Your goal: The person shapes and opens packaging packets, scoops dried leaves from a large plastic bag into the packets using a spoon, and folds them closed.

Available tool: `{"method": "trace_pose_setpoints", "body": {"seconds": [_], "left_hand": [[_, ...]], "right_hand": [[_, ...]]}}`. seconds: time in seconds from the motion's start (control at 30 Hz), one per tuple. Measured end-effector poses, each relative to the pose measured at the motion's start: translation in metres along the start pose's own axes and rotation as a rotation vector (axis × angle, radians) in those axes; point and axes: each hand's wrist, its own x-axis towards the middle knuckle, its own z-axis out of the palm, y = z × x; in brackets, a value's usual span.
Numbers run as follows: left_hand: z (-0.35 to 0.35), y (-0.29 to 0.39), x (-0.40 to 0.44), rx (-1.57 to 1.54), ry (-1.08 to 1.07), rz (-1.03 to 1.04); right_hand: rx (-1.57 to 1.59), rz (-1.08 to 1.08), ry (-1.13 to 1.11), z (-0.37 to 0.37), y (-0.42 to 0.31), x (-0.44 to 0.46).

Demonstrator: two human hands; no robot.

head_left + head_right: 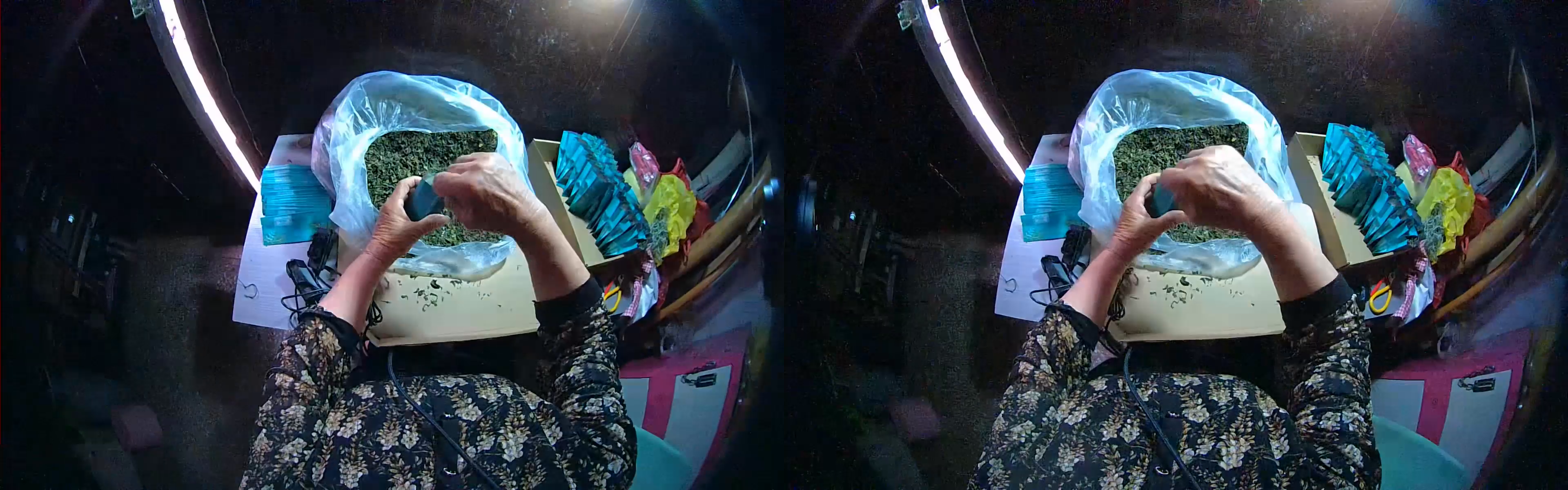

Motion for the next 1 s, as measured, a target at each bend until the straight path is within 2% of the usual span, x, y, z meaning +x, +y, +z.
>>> {"method": "trace_pose_setpoints", "body": {"seconds": [0.13, 0.27, 0.43, 0.6, 0.7, 0.8, 0.93, 1.0], "left_hand": [[0.003, -0.003, 0.002, 0.039, -0.005, 0.006], [0.002, -0.001, 0.000, 0.085, -0.021, 0.011], [0.003, 0.002, -0.001, 0.232, -0.030, 0.081], [0.002, -0.003, -0.002, 0.233, -0.048, 0.083], [0.006, -0.001, -0.001, 0.225, -0.044, 0.170], [0.008, 0.001, -0.004, 0.241, -0.036, 0.214], [0.014, -0.011, 0.001, 0.208, -0.036, 0.255], [0.013, -0.011, 0.002, 0.193, -0.039, 0.266]], "right_hand": [[0.121, 0.090, -0.053, 0.012, 0.013, -0.012], [0.092, 0.173, -0.017, 0.012, 0.014, -0.013], [0.111, 0.173, -0.008, 0.011, 0.009, -0.009], [0.180, 0.203, -0.060, 0.010, 0.004, -0.005], [0.186, 0.237, -0.043, 0.013, 0.005, -0.004], [0.208, 0.209, -0.123, 0.022, -0.001, -0.004], [0.211, 0.261, -0.097, 0.021, 0.002, -0.002], [0.215, 0.220, -0.073, 0.037, -0.001, -0.002]]}}
